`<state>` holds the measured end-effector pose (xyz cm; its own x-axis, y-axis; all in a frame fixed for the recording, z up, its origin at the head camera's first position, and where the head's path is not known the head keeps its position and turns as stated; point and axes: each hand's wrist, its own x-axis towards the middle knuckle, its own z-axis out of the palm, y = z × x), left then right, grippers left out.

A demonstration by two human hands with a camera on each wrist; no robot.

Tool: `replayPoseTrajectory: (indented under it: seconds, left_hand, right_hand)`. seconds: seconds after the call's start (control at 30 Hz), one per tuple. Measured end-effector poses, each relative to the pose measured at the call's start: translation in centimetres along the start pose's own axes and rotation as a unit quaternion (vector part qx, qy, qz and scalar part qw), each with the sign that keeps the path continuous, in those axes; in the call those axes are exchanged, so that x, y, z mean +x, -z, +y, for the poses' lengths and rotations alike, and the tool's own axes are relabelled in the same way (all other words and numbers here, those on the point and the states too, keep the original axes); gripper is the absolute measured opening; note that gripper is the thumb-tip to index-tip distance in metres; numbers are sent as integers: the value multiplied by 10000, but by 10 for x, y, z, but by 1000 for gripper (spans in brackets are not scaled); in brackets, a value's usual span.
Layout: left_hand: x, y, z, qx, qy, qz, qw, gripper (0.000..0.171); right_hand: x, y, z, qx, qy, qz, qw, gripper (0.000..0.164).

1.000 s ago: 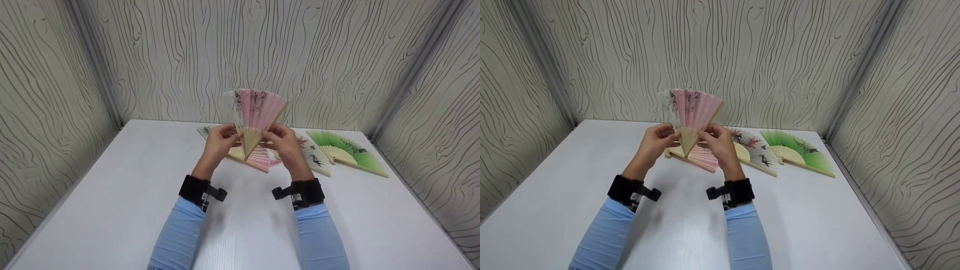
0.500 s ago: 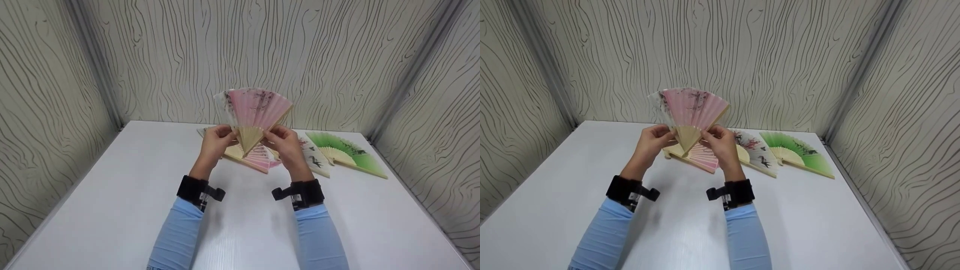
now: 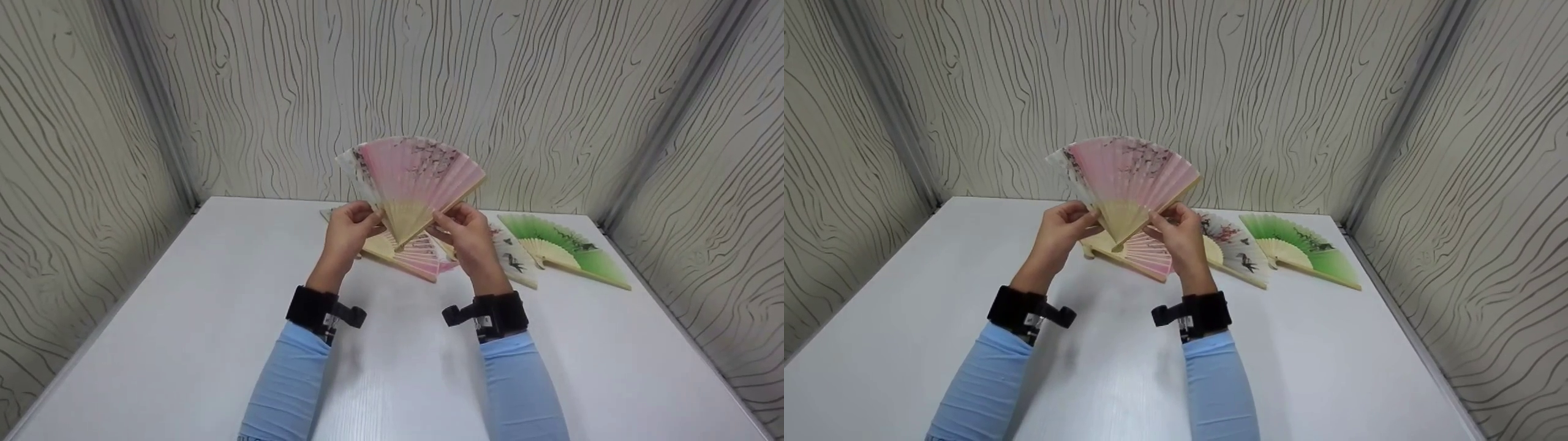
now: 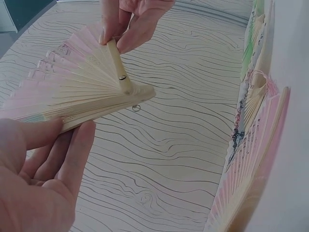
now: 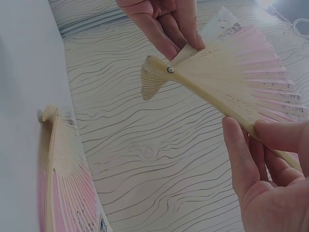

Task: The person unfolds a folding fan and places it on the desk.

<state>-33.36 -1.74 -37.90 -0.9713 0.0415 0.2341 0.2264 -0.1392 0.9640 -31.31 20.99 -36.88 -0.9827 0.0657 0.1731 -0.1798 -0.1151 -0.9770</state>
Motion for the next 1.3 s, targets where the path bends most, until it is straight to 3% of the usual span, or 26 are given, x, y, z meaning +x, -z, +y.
replayPoseTrajectory:
  seconds: [0.4, 0.63, 1.0, 1.2, 1.3]
  left_hand:
    - [-1, 2, -2, 127, -182, -81, 9997, 12]
    - [0, 3, -6, -57, -30, 2, 10000, 19]
    - [1, -1, -8, -714, 105, 329, 9968, 30]
    - [4, -5, -10, -1233, 95, 690, 9899, 18]
    - [5, -7, -11, -1663, 66, 884, 9821, 11]
  right_hand:
    - [2, 1, 1, 228, -42, 41, 9997, 36]
    - [1, 2, 2, 220, -46, 144, 9996, 33]
    - [5, 6, 5, 637, -162, 359, 9972, 38]
    - [6, 7, 6, 939, -320, 335, 9945, 45]
    - [5, 4, 6, 1309, -406, 416, 9897, 46]
